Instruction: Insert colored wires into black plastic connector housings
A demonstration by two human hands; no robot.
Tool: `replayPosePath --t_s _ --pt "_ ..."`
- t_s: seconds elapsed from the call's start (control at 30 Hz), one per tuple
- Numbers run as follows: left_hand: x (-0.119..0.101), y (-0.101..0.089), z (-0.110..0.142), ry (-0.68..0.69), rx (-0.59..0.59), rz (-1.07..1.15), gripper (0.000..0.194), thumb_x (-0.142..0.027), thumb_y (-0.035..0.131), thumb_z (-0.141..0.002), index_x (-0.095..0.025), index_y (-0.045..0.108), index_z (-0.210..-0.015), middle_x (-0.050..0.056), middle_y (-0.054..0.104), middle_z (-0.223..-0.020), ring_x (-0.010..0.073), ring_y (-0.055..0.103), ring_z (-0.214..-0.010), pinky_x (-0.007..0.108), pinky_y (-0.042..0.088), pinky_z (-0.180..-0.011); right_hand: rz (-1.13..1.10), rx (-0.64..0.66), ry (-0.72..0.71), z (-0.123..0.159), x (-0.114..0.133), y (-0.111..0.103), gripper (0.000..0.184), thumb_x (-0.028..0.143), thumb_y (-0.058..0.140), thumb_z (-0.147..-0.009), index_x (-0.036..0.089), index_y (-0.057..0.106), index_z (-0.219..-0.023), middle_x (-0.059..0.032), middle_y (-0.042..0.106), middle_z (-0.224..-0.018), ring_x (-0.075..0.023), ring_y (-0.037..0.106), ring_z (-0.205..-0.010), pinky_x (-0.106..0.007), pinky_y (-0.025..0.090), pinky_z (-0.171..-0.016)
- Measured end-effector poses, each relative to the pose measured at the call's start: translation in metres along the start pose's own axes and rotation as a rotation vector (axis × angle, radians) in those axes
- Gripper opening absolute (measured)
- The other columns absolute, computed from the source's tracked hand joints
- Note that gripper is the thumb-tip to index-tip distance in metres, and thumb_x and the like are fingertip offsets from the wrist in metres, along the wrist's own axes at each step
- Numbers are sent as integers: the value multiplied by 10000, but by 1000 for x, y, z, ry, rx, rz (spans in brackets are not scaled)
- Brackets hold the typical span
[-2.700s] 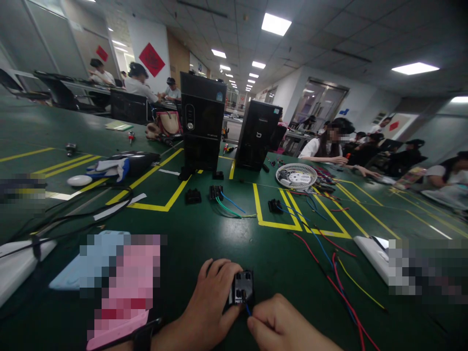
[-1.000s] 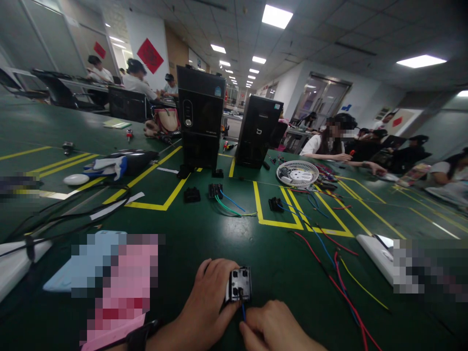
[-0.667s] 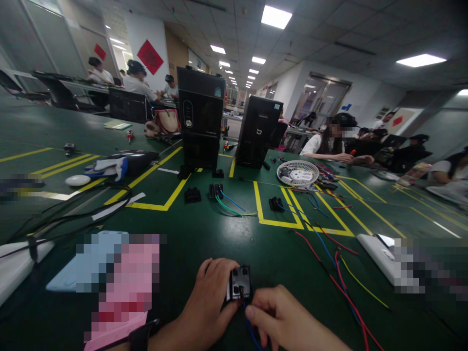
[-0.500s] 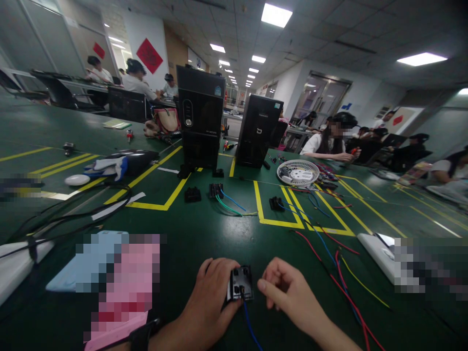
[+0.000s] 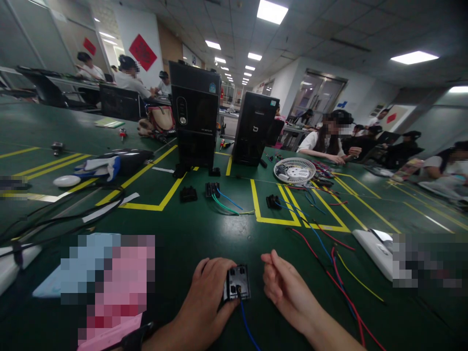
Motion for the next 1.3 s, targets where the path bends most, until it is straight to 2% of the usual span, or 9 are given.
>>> replayPosePath --t_s 0.2,0.33,0.5,0.67,0.9,1.3 --pt "-1 0 2 13 -5 -5 522 -53 553 -757 -271 375 -1197 36 552 -1184 261 483 -1138 520 240 -1042 2 52 7 1 0 4 330 441 741 -797 122 691 -866 75 503 -514 -6 327 -350 -155 206 -367" --pt "0 1 1 7 -1 3 508 -73 566 -760 -268 383 -1192 37 558 -1179 267 493 -1129 527 246 -1041 4 87 21 2 -1 8 302 429 727 -813 139 649 -791 81 477 -479 -13 329 -342 -162 201 -373" --pt "1 1 1 18 -18 3 526 -77 571 -758 -275 379 -1206 30 555 -1188 267 486 -1140 527 243 -1042 2 112 46 5 -3 13 330 435 731 -805 161 568 -721 80 468 -484 -22 321 -344 -165 201 -370" --pt "2 2 2 24 -20 0 518 -72 559 -760 -271 382 -1205 36 556 -1188 268 486 -1137 531 236 -1043 -20 184 41 8 -2 21 357 436 668 -860 173 509 -679 81 443 -478 -31 310 -340 -170 207 -362" --pt "3 3 3 22 -30 -7 537 -66 574 -761 -282 368 -1208 19 555 -1174 260 486 -1125 527 233 -1039 -107 314 82 14 -3 33 415 436 555 -938 188 437 -626 107 319 -433 -41 232 -322 -178 188 -347" --pt "4 3 2 23 -27 -9 532 -74 577 -762 -278 377 -1210 25 560 -1174 264 494 -1118 524 247 -1036 -105 385 104 20 -4 38 409 411 538 -954 190 421 -630 114 282 -431 -37 185 -318 -164 184 -340"
Point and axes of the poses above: each hand's wrist, its own z-axis away from the middle knuckle, its own y-axis out of the palm, x = y × z, the point moved 9 cm from there along -z, towards the middle knuckle
